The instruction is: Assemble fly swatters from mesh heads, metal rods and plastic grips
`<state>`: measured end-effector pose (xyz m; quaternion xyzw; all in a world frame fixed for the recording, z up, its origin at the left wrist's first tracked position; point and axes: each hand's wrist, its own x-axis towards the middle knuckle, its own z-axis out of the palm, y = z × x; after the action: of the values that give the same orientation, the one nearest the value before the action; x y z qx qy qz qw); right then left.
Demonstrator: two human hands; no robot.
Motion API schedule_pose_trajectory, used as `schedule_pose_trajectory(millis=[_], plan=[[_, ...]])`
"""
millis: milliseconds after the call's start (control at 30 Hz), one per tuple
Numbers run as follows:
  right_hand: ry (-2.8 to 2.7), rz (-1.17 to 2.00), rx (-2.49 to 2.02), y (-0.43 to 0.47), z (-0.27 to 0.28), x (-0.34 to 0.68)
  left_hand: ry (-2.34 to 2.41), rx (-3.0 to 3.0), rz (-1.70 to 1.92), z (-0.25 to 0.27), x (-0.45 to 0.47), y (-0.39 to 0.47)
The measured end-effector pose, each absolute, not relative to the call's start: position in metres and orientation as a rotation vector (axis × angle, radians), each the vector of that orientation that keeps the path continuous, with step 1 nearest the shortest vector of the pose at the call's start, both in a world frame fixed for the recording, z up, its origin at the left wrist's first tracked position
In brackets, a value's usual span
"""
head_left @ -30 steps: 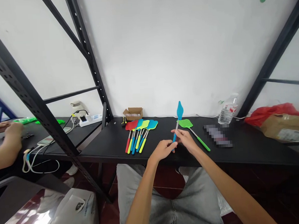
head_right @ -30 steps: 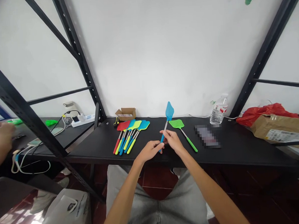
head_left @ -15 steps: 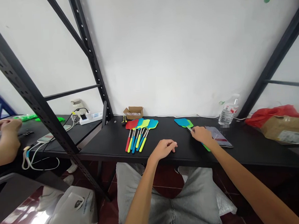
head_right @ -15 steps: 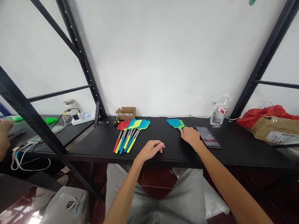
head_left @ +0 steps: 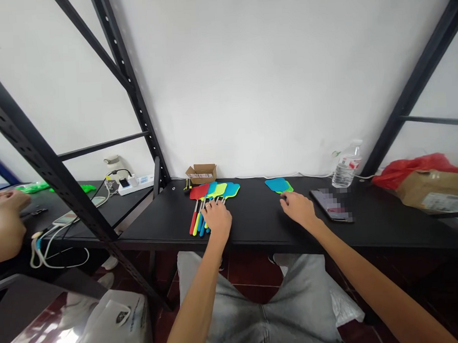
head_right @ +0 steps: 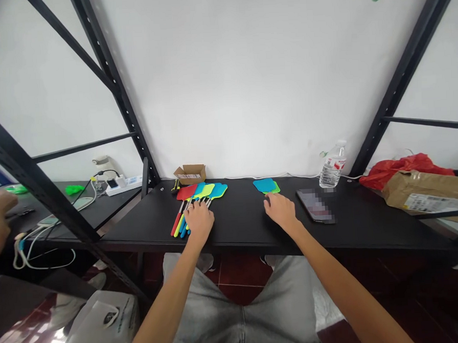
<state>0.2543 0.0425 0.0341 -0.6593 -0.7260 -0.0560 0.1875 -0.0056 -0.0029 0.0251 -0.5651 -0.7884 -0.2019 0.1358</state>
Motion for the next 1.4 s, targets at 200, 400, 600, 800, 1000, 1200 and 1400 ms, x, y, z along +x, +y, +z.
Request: schedule_pose_trajectory(millis=[200,400,600,800,1000,1200,1400], plan=[[-2.133,-0.112,-1.651,0.030,0.018,0.226,-2.263,-1.679,-0.478,0.023,-0.018,0.005],[-2.139,-0.035,-1.572,0.027,0.013,0.225,-2.289,-1.739,-0.458,0.035,-0.022,0.001],[-1.980,0.434,-1.245,0.035,0.010,0.229,-2.191,-1.904,-0.712,0.046,-0.001,-0.002],[-1.404,1.183,-0.966,0.059,0.004,0.218,-2.043,-2.603,-1.313,0.027,0.044,0.004],[-1.273,1.198,-0.922,0.063,0.004,0.215,-2.015,-3.126,-1.695,0.022,0.060,0.007],[-1.269,1.342,-0.836,0.057,0.009,0.197,-1.880,-2.993,-1.899,0.014,0.063,0.010],[-1.147,1.319,-0.918,0.061,0.008,0.184,-1.936,-2.865,-2.039,0.009,0.064,0.009]])
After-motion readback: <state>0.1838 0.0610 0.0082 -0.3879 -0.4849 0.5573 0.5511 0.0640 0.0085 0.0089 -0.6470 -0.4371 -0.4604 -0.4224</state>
